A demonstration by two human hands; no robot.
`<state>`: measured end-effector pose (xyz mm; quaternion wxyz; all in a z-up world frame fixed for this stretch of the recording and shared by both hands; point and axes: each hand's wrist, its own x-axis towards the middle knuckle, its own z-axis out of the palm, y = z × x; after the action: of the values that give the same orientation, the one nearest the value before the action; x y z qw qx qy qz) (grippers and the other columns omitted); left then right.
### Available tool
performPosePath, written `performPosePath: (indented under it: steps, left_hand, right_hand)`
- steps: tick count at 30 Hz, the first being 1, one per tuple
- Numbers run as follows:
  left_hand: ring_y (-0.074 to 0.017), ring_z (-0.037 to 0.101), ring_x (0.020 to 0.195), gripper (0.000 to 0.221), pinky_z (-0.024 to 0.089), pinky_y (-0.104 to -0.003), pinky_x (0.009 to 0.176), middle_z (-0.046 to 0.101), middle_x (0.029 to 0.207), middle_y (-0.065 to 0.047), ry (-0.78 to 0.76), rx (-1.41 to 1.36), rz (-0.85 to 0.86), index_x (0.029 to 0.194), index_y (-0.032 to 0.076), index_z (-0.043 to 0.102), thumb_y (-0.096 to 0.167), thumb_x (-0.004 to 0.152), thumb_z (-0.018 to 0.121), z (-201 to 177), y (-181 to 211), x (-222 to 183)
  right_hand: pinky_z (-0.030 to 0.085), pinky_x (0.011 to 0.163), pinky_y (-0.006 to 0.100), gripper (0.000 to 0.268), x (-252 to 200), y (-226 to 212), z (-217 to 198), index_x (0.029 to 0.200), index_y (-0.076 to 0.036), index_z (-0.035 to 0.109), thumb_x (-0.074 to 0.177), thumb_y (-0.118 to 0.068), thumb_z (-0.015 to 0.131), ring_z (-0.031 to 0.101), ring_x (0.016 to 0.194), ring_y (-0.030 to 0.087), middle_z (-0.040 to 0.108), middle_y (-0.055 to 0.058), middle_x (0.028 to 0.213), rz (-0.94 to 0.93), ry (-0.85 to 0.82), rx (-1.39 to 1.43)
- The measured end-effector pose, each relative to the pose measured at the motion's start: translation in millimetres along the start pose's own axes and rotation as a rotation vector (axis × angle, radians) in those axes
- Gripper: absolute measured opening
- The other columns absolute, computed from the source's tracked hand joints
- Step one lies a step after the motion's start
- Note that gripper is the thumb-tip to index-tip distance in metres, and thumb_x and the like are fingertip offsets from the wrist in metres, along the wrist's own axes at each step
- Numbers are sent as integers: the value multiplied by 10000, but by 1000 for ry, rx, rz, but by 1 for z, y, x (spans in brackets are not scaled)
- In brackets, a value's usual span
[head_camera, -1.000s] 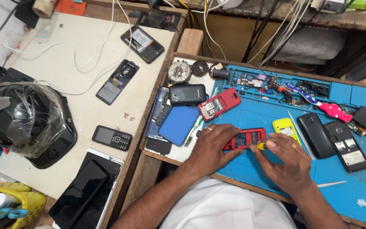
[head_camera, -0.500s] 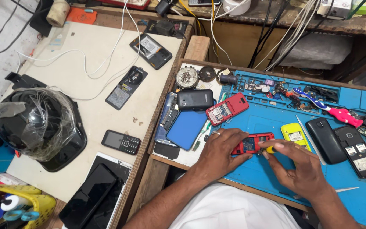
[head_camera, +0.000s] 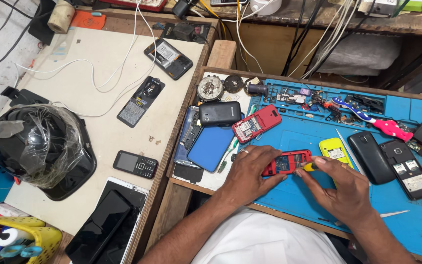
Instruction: The person uses a yellow-handled screwdriver to repeatedly tighten and loosen screws on the internal circuit board of a red mobile phone. The phone is held open on a blue workbench mat surrounded by other disassembled devices and tools.
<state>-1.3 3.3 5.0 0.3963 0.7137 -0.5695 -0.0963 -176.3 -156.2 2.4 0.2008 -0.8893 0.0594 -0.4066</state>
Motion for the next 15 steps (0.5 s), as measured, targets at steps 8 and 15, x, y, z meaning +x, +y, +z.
performPosePath:
  steps: [8, 15]
  left_hand:
    - [-306, 611, 1171, 540, 481, -442, 1012, 671, 1265, -116, -14, -8, -15, 1285, 57, 669, 338, 851, 825, 0, -1, 0]
    - [-305, 603, 1195, 545, 478, -451, 1018, 661, 1283, -134, -34, 14, -21, 1292, 49, 668, 357, 867, 816, 2, -2, 1]
  right_hand:
    - [647, 861, 397, 717, 9, -5, -2, 1333, -178, 417, 772, 13, 821, 774, 1017, 293, 753, 118, 1076, -41, -141, 206]
    - [638, 805, 384, 793, 5, 2, 5, 1388, -163, 346, 788, -51, 853, 776, 954, 288, 741, 139, 1061, -12, -80, 153]
